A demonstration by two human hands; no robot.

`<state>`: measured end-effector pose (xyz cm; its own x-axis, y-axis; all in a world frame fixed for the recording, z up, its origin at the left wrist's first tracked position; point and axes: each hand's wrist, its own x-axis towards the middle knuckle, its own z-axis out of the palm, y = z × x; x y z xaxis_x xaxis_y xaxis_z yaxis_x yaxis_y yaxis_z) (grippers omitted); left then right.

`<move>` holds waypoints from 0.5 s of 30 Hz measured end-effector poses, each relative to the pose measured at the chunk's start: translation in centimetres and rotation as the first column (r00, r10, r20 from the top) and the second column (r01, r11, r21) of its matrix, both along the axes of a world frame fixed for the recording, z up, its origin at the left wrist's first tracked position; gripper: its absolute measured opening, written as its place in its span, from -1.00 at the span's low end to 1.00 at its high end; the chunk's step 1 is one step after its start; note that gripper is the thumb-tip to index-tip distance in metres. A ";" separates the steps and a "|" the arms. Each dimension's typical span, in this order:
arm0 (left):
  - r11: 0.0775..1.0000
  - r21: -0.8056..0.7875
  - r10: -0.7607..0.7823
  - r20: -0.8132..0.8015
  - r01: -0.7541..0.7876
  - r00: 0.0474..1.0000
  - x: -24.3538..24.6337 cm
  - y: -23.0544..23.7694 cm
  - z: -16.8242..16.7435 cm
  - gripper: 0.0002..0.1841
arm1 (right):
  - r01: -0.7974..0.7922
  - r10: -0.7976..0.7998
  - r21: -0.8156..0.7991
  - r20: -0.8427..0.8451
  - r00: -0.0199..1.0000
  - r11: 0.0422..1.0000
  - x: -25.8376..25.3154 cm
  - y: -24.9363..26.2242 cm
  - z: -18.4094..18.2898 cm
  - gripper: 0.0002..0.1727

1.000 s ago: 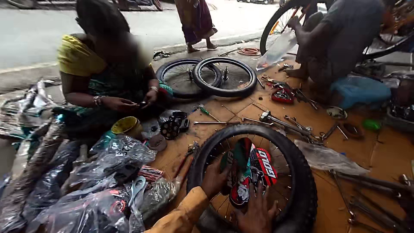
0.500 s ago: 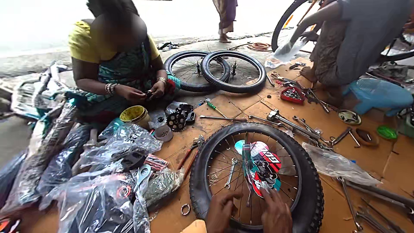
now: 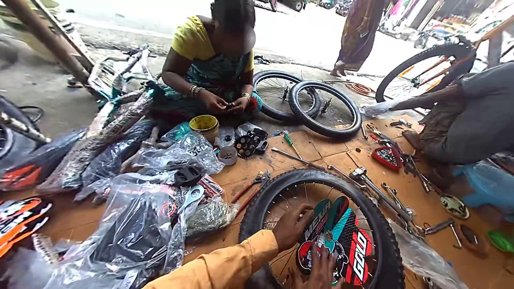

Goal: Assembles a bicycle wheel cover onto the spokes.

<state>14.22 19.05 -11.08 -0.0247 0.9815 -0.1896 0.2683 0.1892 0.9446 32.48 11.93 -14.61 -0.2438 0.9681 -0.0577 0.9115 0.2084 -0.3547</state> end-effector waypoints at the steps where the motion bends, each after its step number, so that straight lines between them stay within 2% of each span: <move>1: 0.999 -0.028 -0.044 -0.042 0.043 0.998 0.5 0.4 0.6 -0.38 | 0.015 -0.015 0.007 0.001 1.000 1.000 0.0 0.3 -0.2 0.06; 2: 0.995 -0.071 -0.076 -0.102 0.069 0.992 0.8 0.8 1.0 -0.35 | 0.023 -0.023 0.016 -0.011 1.000 1.000 0.0 0.4 -0.3 0.01; 5: 0.991 -0.120 -0.088 -0.190 0.066 0.978 0.5 1.2 0.5 -0.47 | -0.010 0.010 0.032 -0.021 1.000 0.999 0.6 0.2 0.1 -0.15; 7: 0.995 -0.093 0.015 -0.110 -0.025 0.994 0.1 0.3 -1.1 -0.48 | -0.038 0.039 0.034 -0.032 0.999 0.999 1.4 0.2 0.4 -0.27; 9: 0.983 -0.142 0.118 0.012 -0.116 0.993 -0.1 -1.5 -2.2 -0.51 | -0.051 0.052 0.037 -0.053 0.997 0.998 2.5 0.0 0.3 -0.37; 12: 0.962 -0.197 0.219 0.158 -0.186 0.963 0.3 -4.1 -2.6 -0.73 | -0.135 0.127 -0.055 -0.128 0.984 0.989 4.5 0.1 0.8 -0.39; 15: 0.959 -0.188 0.249 0.193 -0.213 0.949 0.5 -4.5 -2.5 -0.78 | -0.227 0.198 -0.118 -0.217 0.956 0.967 5.9 1.0 0.9 -0.37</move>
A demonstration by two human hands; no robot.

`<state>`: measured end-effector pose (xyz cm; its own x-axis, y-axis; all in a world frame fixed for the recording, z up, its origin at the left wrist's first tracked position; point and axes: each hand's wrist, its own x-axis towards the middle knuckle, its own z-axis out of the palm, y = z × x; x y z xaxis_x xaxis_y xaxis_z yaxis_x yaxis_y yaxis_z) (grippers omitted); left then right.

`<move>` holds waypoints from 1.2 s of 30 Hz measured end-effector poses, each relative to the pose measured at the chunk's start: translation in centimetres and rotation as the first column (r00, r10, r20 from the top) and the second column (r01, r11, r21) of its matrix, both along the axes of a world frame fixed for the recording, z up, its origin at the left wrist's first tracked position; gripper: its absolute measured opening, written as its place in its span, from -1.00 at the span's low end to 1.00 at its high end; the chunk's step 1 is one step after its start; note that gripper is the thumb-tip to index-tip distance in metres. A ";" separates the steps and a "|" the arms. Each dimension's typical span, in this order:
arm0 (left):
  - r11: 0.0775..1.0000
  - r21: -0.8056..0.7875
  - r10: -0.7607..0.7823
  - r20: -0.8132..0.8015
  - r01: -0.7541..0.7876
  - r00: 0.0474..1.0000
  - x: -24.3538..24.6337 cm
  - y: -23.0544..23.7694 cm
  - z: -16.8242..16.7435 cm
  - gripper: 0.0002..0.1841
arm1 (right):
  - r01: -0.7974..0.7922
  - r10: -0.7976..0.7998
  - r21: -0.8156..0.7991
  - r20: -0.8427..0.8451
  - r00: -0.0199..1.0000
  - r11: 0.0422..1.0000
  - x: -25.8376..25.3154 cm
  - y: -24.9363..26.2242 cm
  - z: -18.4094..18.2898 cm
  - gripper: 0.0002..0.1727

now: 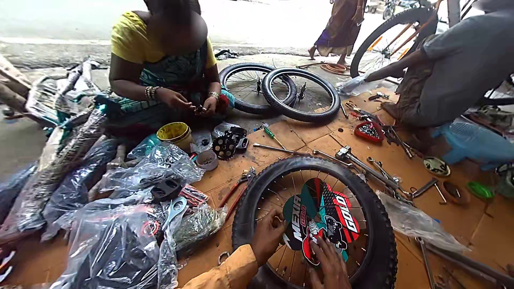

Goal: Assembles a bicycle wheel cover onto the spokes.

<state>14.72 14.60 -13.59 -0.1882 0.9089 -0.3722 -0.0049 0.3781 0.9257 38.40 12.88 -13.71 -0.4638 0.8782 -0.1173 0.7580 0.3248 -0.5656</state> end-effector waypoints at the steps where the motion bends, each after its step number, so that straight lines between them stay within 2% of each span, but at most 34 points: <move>1: 1.000 0.013 0.006 -0.028 -0.005 1.000 -0.1 0.3 -0.1 -0.77 | -0.021 0.021 -0.013 -0.025 0.999 1.000 0.3 0.3 -0.1 -0.35; 2: 0.999 0.036 0.007 -0.071 -0.005 0.997 -0.3 0.6 -0.2 -0.75 | -0.020 0.021 0.007 -0.058 0.998 1.000 0.6 0.8 -0.3 -0.35; 4: 0.997 0.083 0.012 -0.168 0.001 0.986 -0.9 1.2 -0.2 -0.70 | 0.078 -0.068 0.142 -0.077 0.995 0.987 0.6 1.9 -0.4 -0.38; 6: 0.994 0.109 0.008 -0.251 0.021 0.968 -1.9 1.5 0.0 -0.66 | 0.205 -0.215 0.267 0.006 0.977 0.942 0.3 3.8 -0.5 -0.40; 8: 0.990 0.138 0.014 -0.284 0.026 0.959 -2.6 1.9 -0.1 -0.64 | 0.240 -0.272 0.185 0.176 0.946 0.953 -0.1 5.8 -0.3 -0.29; 10: 0.985 0.172 0.016 -0.271 0.032 0.962 -2.9 2.1 0.0 -0.64 | 0.218 -0.214 0.022 0.302 0.929 0.976 -1.1 7.5 0.1 -0.16; 13: 0.971 0.228 0.006 -0.297 0.064 0.955 -2.4 2.4 0.5 -0.69 | 0.237 -0.202 -0.067 0.330 0.922 0.969 -2.4 8.9 0.2 -0.15; 16: 0.962 0.260 0.017 -0.374 0.087 0.927 -1.7 2.7 1.1 -0.73 | 0.286 -0.250 -0.052 0.356 0.900 0.957 -2.9 9.5 -0.1 -0.14; 18: 0.968 0.210 -0.034 -0.421 0.134 0.907 -1.5 3.5 1.9 -0.71 | 0.294 -0.255 -0.052 0.368 0.894 0.954 -2.9 9.8 -0.3 -0.10; 22: 0.961 -0.046 -0.270 -0.384 0.274 0.883 -1.5 6.7 3.1 -0.56 | 0.267 -0.225 -0.066 0.366 0.903 0.962 -2.6 9.9 -0.3 -0.03; 24: 0.940 -0.130 -0.341 -0.400 0.315 0.851 -1.1 8.1 3.2 -0.61 | 0.231 -0.188 -0.101 0.322 0.928 0.968 -2.0 9.8 0.1 0.03; 27: 0.968 -0.067 -0.244 -0.446 0.240 0.861 -0.3 9.1 3.2 -0.71 | 0.134 -0.102 -0.176 0.180 0.978 0.975 -0.5 9.2 1.0 0.21; 30: 0.974 -0.058 -0.220 -0.460 0.218 0.860 0.0 10.0 3.7 -0.78 | 0.004 0.025 -0.175 0.160 0.987 0.984 0.9 7.9 0.9 0.43; 32: 0.970 -0.093 -0.243 -0.463 0.227 0.852 0.1 10.7 3.9 -0.78 | -0.016 0.047 -0.161 0.194 0.980 0.987 1.0 7.1 0.6 0.46; 36: 0.965 -0.110 -0.262 -0.392 0.237 0.882 0.6 11.4 4.5 -0.78 | -0.020 0.072 -0.202 0.250 0.966 0.979 0.4 6.9 1.5 0.37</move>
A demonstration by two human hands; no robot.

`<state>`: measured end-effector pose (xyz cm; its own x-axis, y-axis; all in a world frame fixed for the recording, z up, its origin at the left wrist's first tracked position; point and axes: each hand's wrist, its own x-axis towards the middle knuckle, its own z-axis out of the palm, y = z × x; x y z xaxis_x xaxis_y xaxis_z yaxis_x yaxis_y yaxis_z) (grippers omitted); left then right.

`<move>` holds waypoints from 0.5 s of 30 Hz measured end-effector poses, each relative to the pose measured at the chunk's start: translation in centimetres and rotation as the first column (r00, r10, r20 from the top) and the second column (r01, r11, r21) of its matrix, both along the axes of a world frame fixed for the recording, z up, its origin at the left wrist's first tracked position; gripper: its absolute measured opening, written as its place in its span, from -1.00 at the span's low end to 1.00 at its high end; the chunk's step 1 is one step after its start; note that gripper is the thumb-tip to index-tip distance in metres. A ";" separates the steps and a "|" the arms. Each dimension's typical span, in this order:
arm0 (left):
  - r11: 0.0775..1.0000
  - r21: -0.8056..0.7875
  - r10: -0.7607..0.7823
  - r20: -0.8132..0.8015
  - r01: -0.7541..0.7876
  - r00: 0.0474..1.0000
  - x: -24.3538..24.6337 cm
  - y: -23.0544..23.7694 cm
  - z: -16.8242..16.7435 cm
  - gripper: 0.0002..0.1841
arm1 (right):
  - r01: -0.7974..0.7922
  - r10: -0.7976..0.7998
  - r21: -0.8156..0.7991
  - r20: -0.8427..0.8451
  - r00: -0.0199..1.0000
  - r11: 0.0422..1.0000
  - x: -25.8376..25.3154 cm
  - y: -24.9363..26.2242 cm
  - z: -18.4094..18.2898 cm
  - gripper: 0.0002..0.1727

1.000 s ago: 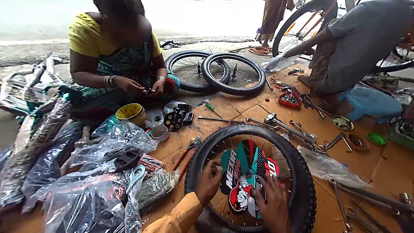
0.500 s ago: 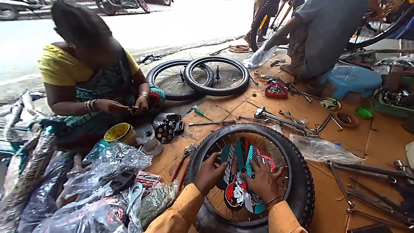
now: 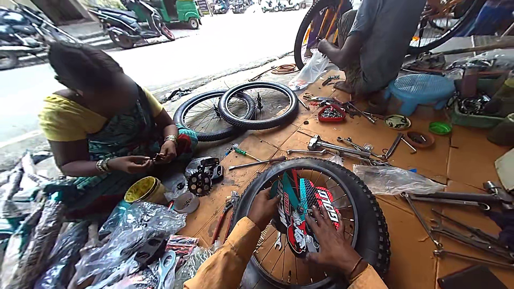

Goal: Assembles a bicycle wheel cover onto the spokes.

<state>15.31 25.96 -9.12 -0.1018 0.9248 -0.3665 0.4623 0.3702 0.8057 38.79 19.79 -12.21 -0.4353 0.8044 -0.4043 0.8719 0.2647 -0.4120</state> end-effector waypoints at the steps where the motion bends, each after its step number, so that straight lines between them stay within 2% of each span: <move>1: 1.000 0.006 0.011 0.056 -0.011 0.998 0.1 0.1 0.0 -0.78 | 0.001 -0.001 -0.008 -0.007 1.000 1.000 0.0 0.2 0.2 0.37; 4: 0.998 0.017 0.051 0.199 -0.056 0.979 0.5 0.0 0.3 -0.78 | -0.021 0.021 -0.040 -0.017 1.000 0.999 -0.3 1.0 0.4 0.44; 8: 0.982 0.055 0.162 0.267 -0.183 0.950 1.5 -0.5 0.8 -0.73 | -0.096 0.096 -0.080 0.004 0.995 0.992 -1.2 1.3 1.2 0.38; 11: 0.964 0.094 0.212 0.291 -0.249 0.933 2.4 -2.3 1.5 -0.62 | -0.105 0.106 0.034 -0.012 0.994 0.994 -0.7 0.1 0.3 0.32; 15: 0.963 0.142 0.134 0.481 -0.228 0.866 1.1 -4.0 0.5 -0.57 | -0.113 0.123 0.192 -0.042 0.992 0.975 0.0 -0.9 -2.0 0.10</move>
